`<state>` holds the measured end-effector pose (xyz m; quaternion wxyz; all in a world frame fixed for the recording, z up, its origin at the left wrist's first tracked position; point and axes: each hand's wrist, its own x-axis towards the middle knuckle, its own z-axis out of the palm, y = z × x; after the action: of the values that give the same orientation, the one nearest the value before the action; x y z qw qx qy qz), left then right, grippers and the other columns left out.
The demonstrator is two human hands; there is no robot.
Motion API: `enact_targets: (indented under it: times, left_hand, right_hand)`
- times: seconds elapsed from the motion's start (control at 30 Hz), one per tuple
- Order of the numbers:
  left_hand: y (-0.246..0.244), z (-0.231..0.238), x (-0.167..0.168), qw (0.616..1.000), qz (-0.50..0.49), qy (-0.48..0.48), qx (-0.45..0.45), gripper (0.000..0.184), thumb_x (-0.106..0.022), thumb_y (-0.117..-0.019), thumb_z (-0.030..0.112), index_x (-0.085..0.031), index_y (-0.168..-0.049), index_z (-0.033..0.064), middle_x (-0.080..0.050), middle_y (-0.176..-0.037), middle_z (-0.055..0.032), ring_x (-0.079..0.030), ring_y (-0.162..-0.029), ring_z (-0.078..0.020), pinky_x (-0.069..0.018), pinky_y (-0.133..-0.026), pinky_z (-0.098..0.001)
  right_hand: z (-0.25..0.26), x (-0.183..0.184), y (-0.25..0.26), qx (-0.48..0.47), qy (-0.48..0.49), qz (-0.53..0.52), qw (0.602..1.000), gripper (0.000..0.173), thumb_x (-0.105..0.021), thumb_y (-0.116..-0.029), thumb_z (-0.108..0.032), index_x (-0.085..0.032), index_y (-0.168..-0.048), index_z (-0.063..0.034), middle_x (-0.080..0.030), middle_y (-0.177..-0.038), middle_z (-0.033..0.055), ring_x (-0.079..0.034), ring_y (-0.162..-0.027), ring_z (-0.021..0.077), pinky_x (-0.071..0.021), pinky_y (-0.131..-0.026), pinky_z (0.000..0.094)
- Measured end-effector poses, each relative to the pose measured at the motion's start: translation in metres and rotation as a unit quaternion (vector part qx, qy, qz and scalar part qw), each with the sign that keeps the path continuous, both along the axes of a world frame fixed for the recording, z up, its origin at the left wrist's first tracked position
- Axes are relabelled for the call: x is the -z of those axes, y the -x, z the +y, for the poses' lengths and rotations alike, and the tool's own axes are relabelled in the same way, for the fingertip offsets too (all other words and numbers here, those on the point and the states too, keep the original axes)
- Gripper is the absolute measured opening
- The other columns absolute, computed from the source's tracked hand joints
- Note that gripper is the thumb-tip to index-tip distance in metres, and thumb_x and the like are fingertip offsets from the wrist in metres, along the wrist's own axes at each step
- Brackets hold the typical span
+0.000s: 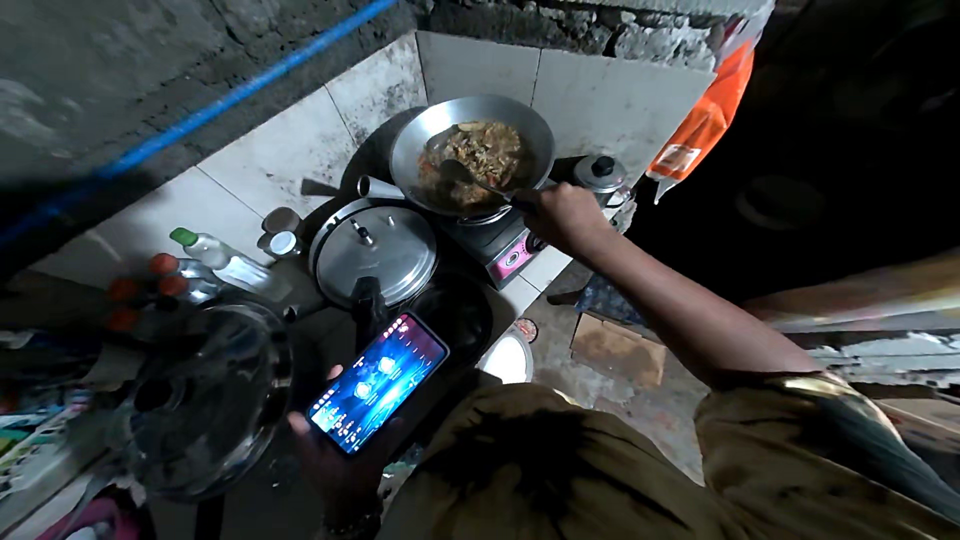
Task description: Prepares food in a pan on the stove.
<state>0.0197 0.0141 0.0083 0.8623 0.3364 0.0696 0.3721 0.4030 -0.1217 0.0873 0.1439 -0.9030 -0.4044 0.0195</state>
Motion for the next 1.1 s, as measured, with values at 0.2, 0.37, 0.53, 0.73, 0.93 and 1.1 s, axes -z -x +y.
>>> enact_targets:
  times: [0.2,0.37,0.53,0.73,0.93,1.1]
  left_hand:
    - [-0.001,0.000,-0.002,1.000,0.012,0.002,0.002,0.062,-0.055,-0.0933,0.064,-0.067,-0.133,0.0182,-0.071,-0.125,-0.0100,-0.071,-0.110,-0.0241,-0.0626,-0.082,-0.0449]
    - [0.000,-0.002,0.000,1.000,0.005,0.007,0.001,0.062,-0.055,-0.0929,0.064,-0.067,-0.133,0.0177,-0.071,-0.126,-0.0091,-0.070,-0.112,-0.0233,-0.0619,-0.085,-0.0446]
    - [0.004,-0.006,0.001,0.998,0.038,0.019,-0.040,0.063,-0.052,-0.0925,0.067,-0.068,-0.131,0.0206,-0.072,-0.124,-0.0061,-0.071,-0.111,-0.0208,-0.0622,-0.085,-0.0427]
    - [0.002,-0.012,-0.005,0.997,0.034,0.013,-0.061,0.061,-0.044,-0.0980,0.064,-0.069,-0.128,0.0174,-0.072,-0.122,-0.0070,-0.071,-0.111,-0.0203,-0.0616,-0.087,-0.0421]
    - [0.001,-0.013,-0.007,0.999,0.012,0.023,-0.029,0.061,-0.049,-0.0964,0.063,-0.068,-0.131,0.0173,-0.071,-0.125,-0.0083,-0.070,-0.113,-0.0225,-0.0612,-0.088,-0.0442]
    - [0.001,-0.016,-0.009,0.998,0.026,0.048,-0.034,0.060,-0.055,-0.0923,0.064,-0.071,-0.127,0.0179,-0.073,-0.121,-0.0084,-0.072,-0.109,-0.0231,-0.0623,-0.083,-0.0457]
  right_hand:
    - [0.005,-0.015,-0.030,0.046,-0.044,-0.052,0.997,0.032,-0.057,-0.0993,-0.017,-0.069,-0.128,-0.0122,-0.071,-0.102,0.0262,-0.069,-0.094,0.0499,-0.0514,-0.075,0.0678]
    - [0.032,-0.001,-0.062,0.074,-0.004,-0.044,0.996,0.026,-0.057,-0.0993,-0.015,-0.070,-0.120,-0.0066,-0.070,-0.108,0.0274,-0.067,-0.100,0.0502,-0.0508,-0.079,0.0682]
    - [0.030,-0.006,-0.057,0.022,0.048,-0.052,0.997,0.024,-0.054,-0.1023,-0.014,-0.070,-0.116,-0.0031,-0.070,-0.107,0.0278,-0.067,-0.101,0.0495,-0.0511,-0.079,0.0660]
    - [0.014,-0.028,-0.049,0.043,0.040,-0.049,0.997,0.020,-0.057,-0.0985,-0.014,-0.073,-0.108,-0.0051,-0.071,-0.103,0.0255,-0.068,-0.099,0.0484,-0.0506,-0.078,0.0670]
    - [0.035,-0.021,-0.037,0.028,-0.019,-0.037,0.999,0.032,-0.060,-0.0972,-0.014,-0.068,-0.128,-0.0100,-0.070,-0.105,0.0265,-0.068,-0.097,0.0491,-0.0513,-0.076,0.0667]
    - [0.048,-0.006,-0.041,0.002,0.040,-0.014,0.999,0.028,-0.058,-0.0995,-0.015,-0.068,-0.124,-0.0057,-0.069,-0.109,0.0280,-0.067,-0.101,0.0496,-0.0512,-0.081,0.0665]
